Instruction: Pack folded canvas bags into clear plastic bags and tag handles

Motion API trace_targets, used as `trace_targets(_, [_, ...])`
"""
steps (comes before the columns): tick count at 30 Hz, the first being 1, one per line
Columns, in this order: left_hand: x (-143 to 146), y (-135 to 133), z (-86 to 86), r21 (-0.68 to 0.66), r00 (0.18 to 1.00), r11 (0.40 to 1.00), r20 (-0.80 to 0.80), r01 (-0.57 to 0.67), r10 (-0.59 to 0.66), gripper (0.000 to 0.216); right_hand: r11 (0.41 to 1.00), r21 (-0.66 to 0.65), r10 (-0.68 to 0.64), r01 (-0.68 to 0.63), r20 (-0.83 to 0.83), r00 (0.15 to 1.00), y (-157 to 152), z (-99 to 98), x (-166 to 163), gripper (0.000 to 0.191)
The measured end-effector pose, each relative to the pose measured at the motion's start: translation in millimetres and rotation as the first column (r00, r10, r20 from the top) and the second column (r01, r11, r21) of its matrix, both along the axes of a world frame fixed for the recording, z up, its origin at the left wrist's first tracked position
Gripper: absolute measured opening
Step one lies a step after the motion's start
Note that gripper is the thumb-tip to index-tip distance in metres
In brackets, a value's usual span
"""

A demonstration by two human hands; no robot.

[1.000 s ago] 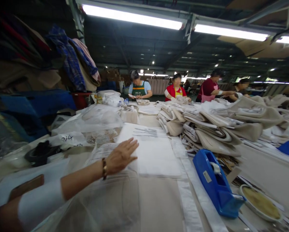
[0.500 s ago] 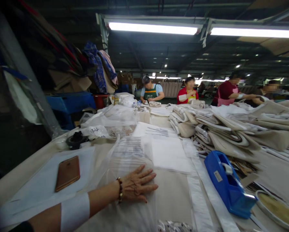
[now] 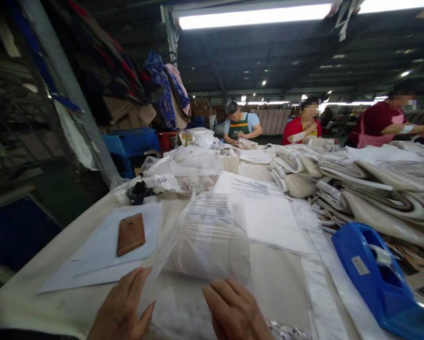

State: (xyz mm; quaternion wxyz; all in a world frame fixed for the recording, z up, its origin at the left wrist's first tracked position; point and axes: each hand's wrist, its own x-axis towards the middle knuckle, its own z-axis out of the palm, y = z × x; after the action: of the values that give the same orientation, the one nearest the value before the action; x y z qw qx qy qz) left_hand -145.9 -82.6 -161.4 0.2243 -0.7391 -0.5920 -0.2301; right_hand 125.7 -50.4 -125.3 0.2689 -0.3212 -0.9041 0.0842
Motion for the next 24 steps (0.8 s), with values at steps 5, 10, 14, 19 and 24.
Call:
trace_targets(5, [-8.9,-8.1,-17.2,0.096,0.986,0.994,-0.153,-0.046,0.061,0.032,0.965,0.119,0.207,-0.233,0.196,0.958,29.3,-26.8,-69.1,0.039])
trace_targets(10, [-22.2,-9.1,-13.7,0.082,0.99,0.986,0.006,0.143,-0.144,0.023,0.962,0.147,0.208,-0.231,0.158,0.965,20.7,-82.3,-109.1,0.038])
trace_targets(14, [-6.1,-3.3,-9.8,0.072,0.941,0.949,0.126,0.307,-0.314,0.022,0.972,0.092,0.207,-0.215,0.095,0.974,18.4,-97.2,-119.7,0.022])
trace_targets(19, [9.1,10.2,-12.6,-0.001,0.908,0.927,0.202,0.375,-0.368,0.023,0.934,0.27,0.24,-0.234,0.011,0.971,20.9,-120.5,-130.4,0.013])
trace_targets(24, [7.3,17.9,-21.3,-0.112,0.885,0.887,0.197,0.448,-0.422,0.022,0.904,0.218,0.369,-0.367,0.036,0.929,6.6,-124.1,-119.0,0.018])
